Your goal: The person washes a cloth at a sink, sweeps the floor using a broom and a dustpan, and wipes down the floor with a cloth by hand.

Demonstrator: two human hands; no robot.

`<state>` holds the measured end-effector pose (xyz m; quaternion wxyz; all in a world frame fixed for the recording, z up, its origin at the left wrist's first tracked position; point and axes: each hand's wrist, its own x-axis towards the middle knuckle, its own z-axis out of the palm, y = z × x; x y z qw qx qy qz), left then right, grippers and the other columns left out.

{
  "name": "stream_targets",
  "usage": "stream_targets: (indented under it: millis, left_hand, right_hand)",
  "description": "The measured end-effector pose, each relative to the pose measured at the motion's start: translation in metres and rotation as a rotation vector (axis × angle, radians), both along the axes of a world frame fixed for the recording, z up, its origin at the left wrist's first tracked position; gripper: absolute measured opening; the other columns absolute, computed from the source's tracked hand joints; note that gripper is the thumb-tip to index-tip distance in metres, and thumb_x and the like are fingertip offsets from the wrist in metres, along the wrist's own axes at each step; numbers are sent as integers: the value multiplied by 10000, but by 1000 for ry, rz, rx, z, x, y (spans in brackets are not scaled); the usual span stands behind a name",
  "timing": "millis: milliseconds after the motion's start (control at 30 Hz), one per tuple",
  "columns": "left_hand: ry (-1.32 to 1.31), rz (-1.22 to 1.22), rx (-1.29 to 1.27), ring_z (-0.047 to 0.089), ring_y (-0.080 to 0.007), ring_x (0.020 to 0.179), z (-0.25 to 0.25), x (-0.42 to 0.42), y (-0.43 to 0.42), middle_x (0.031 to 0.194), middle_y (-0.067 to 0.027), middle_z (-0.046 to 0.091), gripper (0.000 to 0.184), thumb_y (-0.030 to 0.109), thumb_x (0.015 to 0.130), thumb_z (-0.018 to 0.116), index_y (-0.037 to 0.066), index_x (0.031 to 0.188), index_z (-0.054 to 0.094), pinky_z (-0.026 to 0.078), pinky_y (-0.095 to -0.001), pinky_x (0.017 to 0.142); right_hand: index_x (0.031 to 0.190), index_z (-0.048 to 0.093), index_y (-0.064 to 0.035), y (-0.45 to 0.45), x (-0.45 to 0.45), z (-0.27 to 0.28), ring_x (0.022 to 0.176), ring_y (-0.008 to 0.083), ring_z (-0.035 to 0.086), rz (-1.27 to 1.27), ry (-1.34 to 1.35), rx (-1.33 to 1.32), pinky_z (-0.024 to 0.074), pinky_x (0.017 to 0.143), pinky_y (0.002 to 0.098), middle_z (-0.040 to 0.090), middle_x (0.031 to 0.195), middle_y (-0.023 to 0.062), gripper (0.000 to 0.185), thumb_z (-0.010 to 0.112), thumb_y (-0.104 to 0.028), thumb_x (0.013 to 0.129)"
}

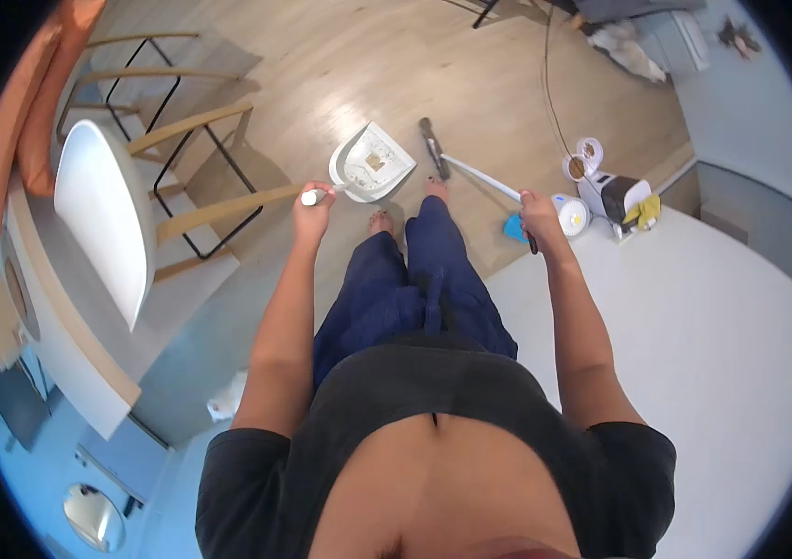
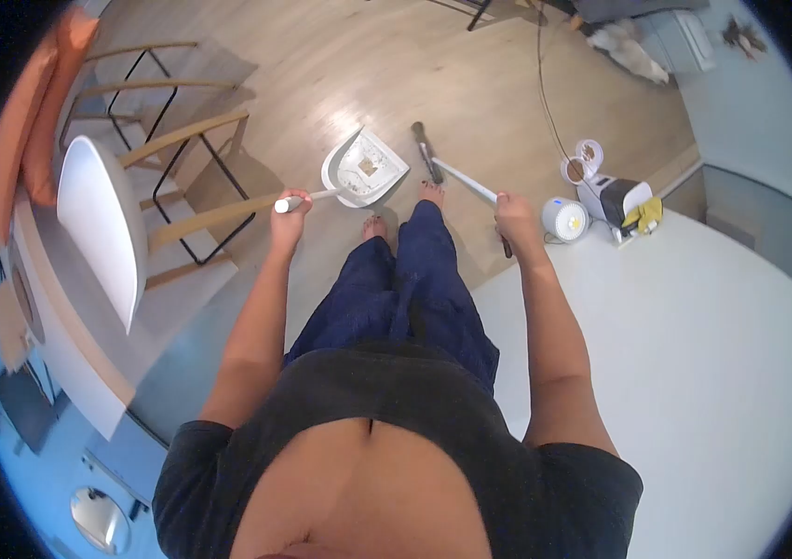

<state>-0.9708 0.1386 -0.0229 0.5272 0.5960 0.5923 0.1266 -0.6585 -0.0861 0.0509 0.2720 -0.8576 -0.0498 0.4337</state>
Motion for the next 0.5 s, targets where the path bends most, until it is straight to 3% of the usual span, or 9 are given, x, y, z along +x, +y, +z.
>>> stream_targets:
  millis: [167, 267, 333, 400, 467, 500]
  left_hand:
    - [-138, 229, -18, 531, -125, 725, -31, -4, -22, 759, -12, 580, 117, 88, 754, 642, 68, 846, 574, 423, -251, 679]
    - [-111, 474, 89, 535, -137, 767, -57, 8, -43, 856, -48, 573, 253, 148, 746, 671, 39, 933, 541, 428, -255, 686]
    - [20, 778, -467, 532, -188, 904, -66, 20, -53, 1024, -120, 546, 502, 242, 757, 656, -17, 1135, 451, 437, -314, 784]
    - [-199, 446, -878, 475, -266, 1072, -24, 68, -66, 1285, -206, 397, 644, 421, 854, 511, 43, 1337, 315, 419, -410, 875]
    - [-290, 254, -1181, 428, -354, 1150, -22, 125, -65, 1325, -245, 336, 743, 492, 858, 471, 33, 1376, 202, 410, -471, 903]
    - [-304, 291, -1216, 419, -377, 1160, -15, 158, -61, 1322, -264, 324, 775, 506, 856, 468, 34, 1386, 156, 406, -489, 905]
  right_hand:
    - [817, 468, -52, 32, 0, 24, 374, 132, 395, -83, 113, 34, 338, 344, 291, 414, 532, 22, 239, 369, -249, 905]
    - [793, 445, -66, 51, 13, 33, 376, 128, 393, -173, 270, 17, 340, 344, 289, 411, 534, 18, 237, 370, -260, 906]
    - [796, 459, -68, 59, 20, 33, 375, 130, 394, -148, 322, 64, 338, 342, 287, 414, 538, 15, 248, 377, -275, 906]
    - [804, 470, -61, 60, 25, 27, 376, 139, 412, -37, 327, 80, 352, 346, 295, 431, 540, 28, 259, 378, -280, 906]
    - [811, 480, -53, 61, 26, 27, 377, 147, 430, 67, 328, 96, 366, 351, 302, 448, 543, 42, 270, 380, -285, 907]
    - [854, 500, -37, 58, 20, 32, 384, 156, 452, 179, 241, 114, 382, 361, 308, 467, 550, 60, 276, 384, -282, 906]
